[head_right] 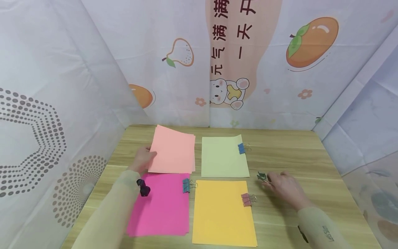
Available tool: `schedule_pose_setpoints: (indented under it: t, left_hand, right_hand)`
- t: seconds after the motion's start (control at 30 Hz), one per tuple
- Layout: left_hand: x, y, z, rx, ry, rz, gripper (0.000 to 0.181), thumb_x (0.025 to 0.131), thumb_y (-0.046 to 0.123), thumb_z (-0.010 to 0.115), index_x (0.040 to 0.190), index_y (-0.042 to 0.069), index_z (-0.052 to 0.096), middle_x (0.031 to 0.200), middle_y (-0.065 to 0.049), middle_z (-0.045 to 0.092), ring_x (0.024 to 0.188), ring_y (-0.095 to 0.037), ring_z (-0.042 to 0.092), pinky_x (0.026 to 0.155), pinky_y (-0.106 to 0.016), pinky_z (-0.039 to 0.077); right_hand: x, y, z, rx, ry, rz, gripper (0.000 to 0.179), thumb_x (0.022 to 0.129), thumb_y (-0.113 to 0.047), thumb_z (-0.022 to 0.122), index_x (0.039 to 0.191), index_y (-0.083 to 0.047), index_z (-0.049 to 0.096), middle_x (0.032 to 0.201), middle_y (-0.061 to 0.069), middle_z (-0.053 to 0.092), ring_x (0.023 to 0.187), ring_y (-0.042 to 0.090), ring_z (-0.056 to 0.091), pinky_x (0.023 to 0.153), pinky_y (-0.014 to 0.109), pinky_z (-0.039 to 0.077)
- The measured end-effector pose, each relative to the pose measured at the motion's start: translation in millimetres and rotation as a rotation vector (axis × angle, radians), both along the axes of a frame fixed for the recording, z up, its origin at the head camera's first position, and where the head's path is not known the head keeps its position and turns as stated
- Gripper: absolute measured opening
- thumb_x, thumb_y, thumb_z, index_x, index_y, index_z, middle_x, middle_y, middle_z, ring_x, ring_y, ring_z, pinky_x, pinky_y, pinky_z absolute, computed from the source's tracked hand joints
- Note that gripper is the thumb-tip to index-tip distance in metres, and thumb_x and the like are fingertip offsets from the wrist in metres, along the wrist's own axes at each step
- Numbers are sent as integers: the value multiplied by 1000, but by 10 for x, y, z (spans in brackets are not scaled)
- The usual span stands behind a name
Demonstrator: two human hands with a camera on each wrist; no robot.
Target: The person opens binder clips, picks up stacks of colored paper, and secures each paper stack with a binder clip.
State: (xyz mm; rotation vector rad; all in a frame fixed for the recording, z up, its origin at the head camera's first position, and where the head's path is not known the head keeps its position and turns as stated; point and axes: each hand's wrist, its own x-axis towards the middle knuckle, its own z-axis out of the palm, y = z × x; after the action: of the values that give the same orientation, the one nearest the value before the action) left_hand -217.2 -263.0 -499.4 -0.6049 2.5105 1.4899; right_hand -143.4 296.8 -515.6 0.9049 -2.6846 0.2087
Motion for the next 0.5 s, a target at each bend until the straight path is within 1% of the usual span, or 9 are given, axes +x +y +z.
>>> schedule_pose_setpoints:
  t: [0.13,0.27,0.37,0.5]
  left_hand:
    - [2,-36,26,84,15,9,46,100,16,56,141,-4,47,136,-24,53,111,-31,57,89,-41,53]
    - [17,-62,77,140,38,13,51,103,19,55,147,-4,40,147,-27,45,127,-38,52,103,-50,48]
    - [32,-78,126,177,72,13,53,104,18,55,148,-4,37,150,-28,43,134,-39,48,108,-52,45]
    - [41,-90,197,222,96,27,54,104,20,56,149,-3,36,154,-27,39,139,-39,43,112,-54,40]
  right_hand:
    - [4,-16,15,-8,-17,-2,42,76,-24,88,81,-19,46,60,-18,40,53,2,40,75,46,53]
    - [-10,-30,31,-20,15,19,43,72,-22,89,80,-18,46,62,-19,43,53,0,36,70,41,49]
    - [-19,-42,49,-24,17,19,43,72,-22,89,80,-18,46,62,-20,43,53,-1,34,67,38,47]
    - [-28,-57,77,-21,-20,1,41,76,-24,88,81,-20,47,63,-21,43,55,1,38,70,40,49]
